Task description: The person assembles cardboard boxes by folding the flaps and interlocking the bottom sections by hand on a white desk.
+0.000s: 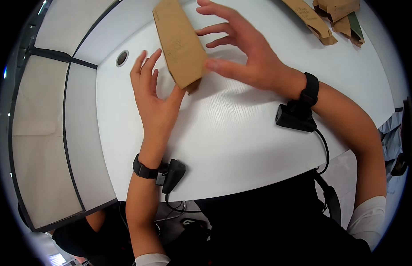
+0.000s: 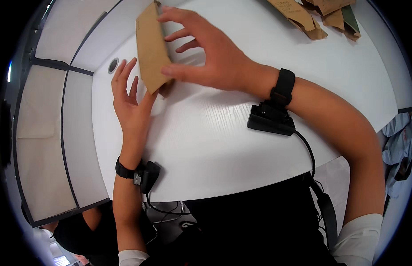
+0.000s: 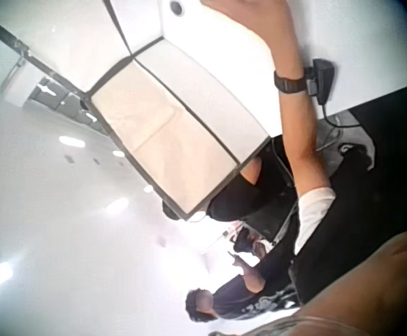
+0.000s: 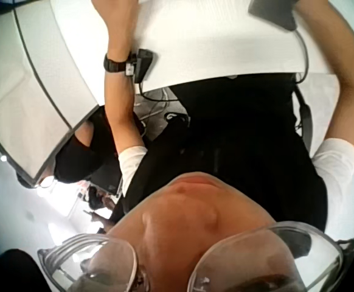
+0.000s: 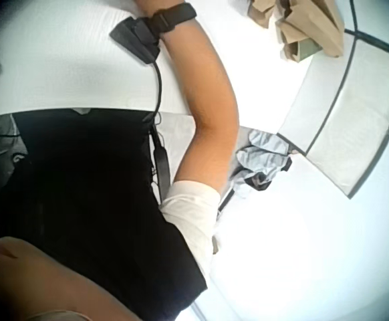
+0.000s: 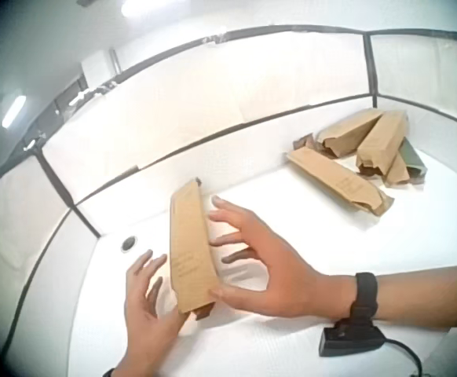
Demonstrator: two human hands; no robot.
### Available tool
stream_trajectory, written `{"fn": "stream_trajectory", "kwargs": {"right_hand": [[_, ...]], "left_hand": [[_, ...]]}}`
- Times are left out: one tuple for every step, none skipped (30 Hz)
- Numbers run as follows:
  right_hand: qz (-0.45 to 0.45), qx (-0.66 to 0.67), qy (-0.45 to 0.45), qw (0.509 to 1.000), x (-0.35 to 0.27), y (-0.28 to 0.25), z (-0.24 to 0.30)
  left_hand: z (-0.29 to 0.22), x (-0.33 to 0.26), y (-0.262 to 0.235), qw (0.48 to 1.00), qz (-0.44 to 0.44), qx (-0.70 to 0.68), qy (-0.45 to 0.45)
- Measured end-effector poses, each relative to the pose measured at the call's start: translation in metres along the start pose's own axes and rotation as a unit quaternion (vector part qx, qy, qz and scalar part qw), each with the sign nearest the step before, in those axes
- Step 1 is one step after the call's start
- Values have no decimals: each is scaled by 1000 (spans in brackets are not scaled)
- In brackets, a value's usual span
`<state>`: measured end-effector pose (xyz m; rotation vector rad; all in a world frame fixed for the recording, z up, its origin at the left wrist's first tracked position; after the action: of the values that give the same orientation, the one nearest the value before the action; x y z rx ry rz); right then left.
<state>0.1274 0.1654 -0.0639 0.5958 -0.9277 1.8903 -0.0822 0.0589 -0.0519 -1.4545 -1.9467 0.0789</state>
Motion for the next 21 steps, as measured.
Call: {"fn": "stream_trajectory", "kwargs": {"right_hand": [[-15,-33,-2,999,-1,2,-2],[-16,-30,1,999,-2,3,-8],[17,-58,-9,998,-4,3,-15],[50,-86,-18,995,-5,5,-19],[50,-85,-18,995,-4,7,-17],[46,-77,-43,995,-2,9,-14],[42,-69,-69,994,0,10,-10],[41,-67,-68,995,-1,10,-10],[31,-98,-73,992,-1,10,-10],[22,-129,-78,988,-1,10,-11],[21,-129,-78,988,-3,10,-14],[19,-130,-60,990,-5,11,-19],[17,-131,-42,990,-7,10,-22],[17,-131,-41,990,-8,9,-20],[27,-155,-46,987,-10,8,-15],[37,-179,-51,982,-11,7,-13],[37,-177,-52,982,-12,7,-13],[29,-171,-50,984,-13,7,-14],[22,-165,-49,985,-13,7,-14],[23,-165,-49,985,-13,7,-13],[30,-142,-16,989,-14,7,-11]], "left_hand": [[7,-2,1,998,8,-66,-12],[6,-2,4,998,9,-64,-15],[2,-2,9,996,20,-82,-31],[0,-2,11,993,30,-100,-48],[0,-2,9,995,15,-91,-49],[2,-1,8,995,16,-91,-50],[4,-1,5,993,1,-110,-53],[5,-1,4,990,-14,-128,-56],[2,-1,6,989,-10,-143,-46],[2,-1,6,989,-9,-142,-47],[1,-2,6,989,7,-146,-35],[1,-2,6,988,24,-150,-23],[-1,-2,8,988,25,-150,-24],[-2,-2,9,985,28,-166,-24],[-2,-3,11,983,31,-182,-25],[-3,-4,12,982,31,-182,-25],[-3,-5,13,980,36,-196,-23],[-4,-6,14,976,41,-211,-20],[-3,-6,14,977,40,-209,-20],[-2,-6,14,977,50,-208,-12],[-2,-6,14,977,60,-206,-4]]}}
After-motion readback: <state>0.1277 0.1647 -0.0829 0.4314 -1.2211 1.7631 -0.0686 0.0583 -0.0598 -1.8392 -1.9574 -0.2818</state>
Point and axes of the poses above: each hand's wrist, its own x-axis towards the middle knuckle, its own y-axis out of the palm, z = x × y, the point moved 1 cm from there along x, towards the middle knuckle, and after that the axes turned 15 degrees about -x, right-handed, at the moved point
